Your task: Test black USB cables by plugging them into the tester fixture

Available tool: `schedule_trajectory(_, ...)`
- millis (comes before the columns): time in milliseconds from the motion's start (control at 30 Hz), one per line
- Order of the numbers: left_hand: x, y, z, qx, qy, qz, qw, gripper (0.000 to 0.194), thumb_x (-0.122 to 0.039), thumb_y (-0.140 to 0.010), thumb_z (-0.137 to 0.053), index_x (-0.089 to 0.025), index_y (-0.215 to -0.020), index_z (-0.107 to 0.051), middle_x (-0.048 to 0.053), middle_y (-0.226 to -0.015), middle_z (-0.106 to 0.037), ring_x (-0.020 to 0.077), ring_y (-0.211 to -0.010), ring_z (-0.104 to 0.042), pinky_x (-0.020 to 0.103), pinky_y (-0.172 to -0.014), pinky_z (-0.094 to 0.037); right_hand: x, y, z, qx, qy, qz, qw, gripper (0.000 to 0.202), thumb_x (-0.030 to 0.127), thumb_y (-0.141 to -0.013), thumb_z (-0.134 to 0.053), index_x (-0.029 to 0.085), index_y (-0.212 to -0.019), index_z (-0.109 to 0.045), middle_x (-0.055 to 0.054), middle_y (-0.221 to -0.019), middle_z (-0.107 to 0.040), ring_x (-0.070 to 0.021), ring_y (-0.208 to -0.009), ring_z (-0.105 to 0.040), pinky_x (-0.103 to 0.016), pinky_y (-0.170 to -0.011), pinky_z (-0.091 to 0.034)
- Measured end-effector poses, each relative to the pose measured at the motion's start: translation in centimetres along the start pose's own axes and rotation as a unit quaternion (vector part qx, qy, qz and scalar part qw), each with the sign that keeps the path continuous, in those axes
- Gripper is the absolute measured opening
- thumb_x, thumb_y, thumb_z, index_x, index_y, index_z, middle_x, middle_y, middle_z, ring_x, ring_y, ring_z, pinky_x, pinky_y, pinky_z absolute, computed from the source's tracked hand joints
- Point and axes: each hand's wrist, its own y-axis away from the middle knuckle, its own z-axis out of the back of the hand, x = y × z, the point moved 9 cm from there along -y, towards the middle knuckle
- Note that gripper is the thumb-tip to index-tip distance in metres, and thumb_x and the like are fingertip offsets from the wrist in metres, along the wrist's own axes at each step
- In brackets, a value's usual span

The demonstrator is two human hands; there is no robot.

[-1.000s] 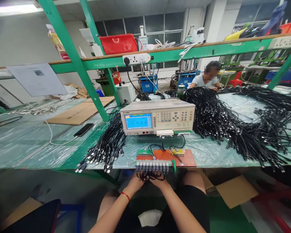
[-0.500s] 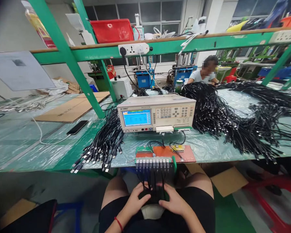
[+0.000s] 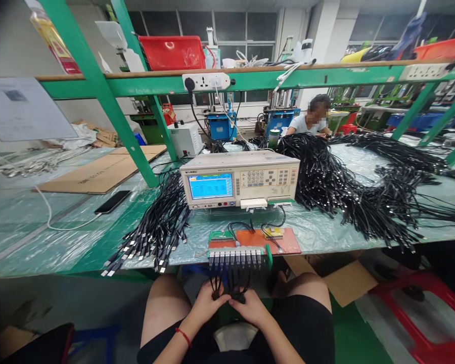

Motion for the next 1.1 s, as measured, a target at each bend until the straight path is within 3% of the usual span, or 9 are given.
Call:
schedule_trajectory(100,1.0,-0.6,0.8,0.038,0.013,-0.007,0.999,0.011,-0.03,-0.088,-0.07,-0.021,-0.083,-0.069,0.003,-0.089,-0.072,0.0236,-0.089,-0.066,0.032,-0.082,-0.047,-1.0,-0.5,-0.5,0.006,-0.015,0.001,1.0,0.036,0.05,-0.092,-0.061,0.021,-0.103,-0.079,-0.011,-0.103,-0.078,-0.0328,-0.105,-0.07,-0.05,-0.1,-0.052)
schedule_trajectory(167,1.5,-0.8,0.7,0.063,0.024,-0.011,0.998,0.011,-0.031,-0.09,-0.067,-0.022,-0.088,-0.073,0.002,-0.094,-0.076,0.0225,-0.093,-0.068,0.03,-0.084,-0.049,-1.2,-0.4,-0.8,0.008,-0.027,0.006,1.0,0.037,0.051,-0.089,-0.065,0.022,-0.107,-0.078,-0.011,-0.109,-0.077,-0.0327,-0.108,-0.069,-0.051,-0.102,-0.05)
schedule_trajectory(267,2.2,-0.6,-0.1,0.084,0.029,-0.008,0.996,0.013,-0.032,-0.09,-0.067,-0.023,-0.091,-0.076,0.001,-0.097,-0.079,0.0222,-0.097,-0.07,0.029,-0.088,-0.05,-1.0,-0.3,-1.5,0.013,-0.043,0.013,0.999,0.042,0.053,-0.084,-0.071,0.023,-0.112,-0.078,-0.011,-0.116,-0.075,-0.0324,-0.112,-0.067,-0.05,-0.104,-0.049)
schedule_trajectory(333,3.0,-0.4,-0.8,0.081,0.026,0.002,0.996,0.015,-0.032,-0.091,-0.065,-0.024,-0.089,-0.077,0.001,-0.094,-0.081,0.0225,-0.093,-0.072,0.029,-0.086,-0.052,-0.9,-0.1,-2.0,0.016,-0.047,0.013,0.999,0.039,0.054,-0.082,-0.072,0.022,-0.104,-0.08,-0.011,-0.114,-0.075,-0.0313,-0.111,-0.067,-0.048,-0.103,-0.05)
schedule_trajectory(500,6.4,-0.1,0.8,-0.035,-0.005,0.043,0.998,0.022,-0.029,-0.095,-0.055,-0.021,-0.098,-0.075,0.01,-0.104,-0.079,0.0276,-0.103,-0.072,0.038,-0.092,-0.053,-2.3,1.2,-1.3,-0.013,-0.025,-0.007,1.0,0.038,0.057,-0.078,-0.073,0.02,-0.077,-0.078,-0.011,-0.11,-0.071,-0.0295,-0.106,-0.067,-0.042,-0.096,-0.052)
schedule_trajectory(600,8.2,0.5,2.5,-0.104,-0.018,0.058,0.993,0.022,-0.024,-0.092,-0.054,-0.02,-0.103,-0.073,0.012,-0.111,-0.076,0.0285,-0.111,-0.069,0.042,-0.099,-0.051,-4.1,1.9,0.3,-0.069,0.0,-0.037,0.997,0.046,0.065,-0.078,-0.068,0.02,-0.067,-0.071,-0.011,-0.089,-0.07,-0.0301,-0.092,-0.067,-0.044,-0.09,-0.054)
schedule_trajectory(733,9.6,1.1,4.0,-0.15,-0.029,0.078,0.985,0.019,-0.02,-0.09,-0.054,-0.022,-0.099,-0.07,0.009,-0.102,-0.077,0.0271,-0.1,-0.073,0.043,-0.092,-0.055,-5.7,2.3,2.2,-0.139,0.021,-0.069,0.988,0.054,0.07,-0.083,-0.056,0.022,-0.06,-0.064,-0.01,-0.069,-0.064,-0.0315,-0.078,-0.065,-0.047,-0.081,-0.055)
schedule_trajectory(933,9.6,0.5,6.3,-0.201,-0.045,0.087,0.975,0.015,-0.025,-0.095,-0.049,-0.02,-0.094,-0.063,0.008,-0.095,-0.072,0.0268,-0.094,-0.069,0.043,-0.087,-0.052,-6.1,2.1,2.6,-0.154,0.04,-0.078,0.984,0.048,0.064,-0.083,-0.06,0.022,-0.061,-0.064,-0.008,-0.062,-0.062,-0.0304,-0.074,-0.066,-0.041,-0.072,-0.057)
schedule_trajectory(1100,7.5,0.5,4.1,-0.119,-0.037,0.058,0.99,0.016,-0.034,-0.087,-0.066,-0.023,-0.078,-0.06,0.006,-0.092,-0.067,0.0275,-0.091,-0.066,0.041,-0.087,-0.052,-6.8,0.8,1.9,-0.129,0.073,-0.082,0.986,0.036,0.053,-0.085,-0.06,0.02,-0.076,-0.071,-0.009,-0.077,-0.069,-0.0312,-0.081,-0.069,-0.043,-0.077,-0.056)
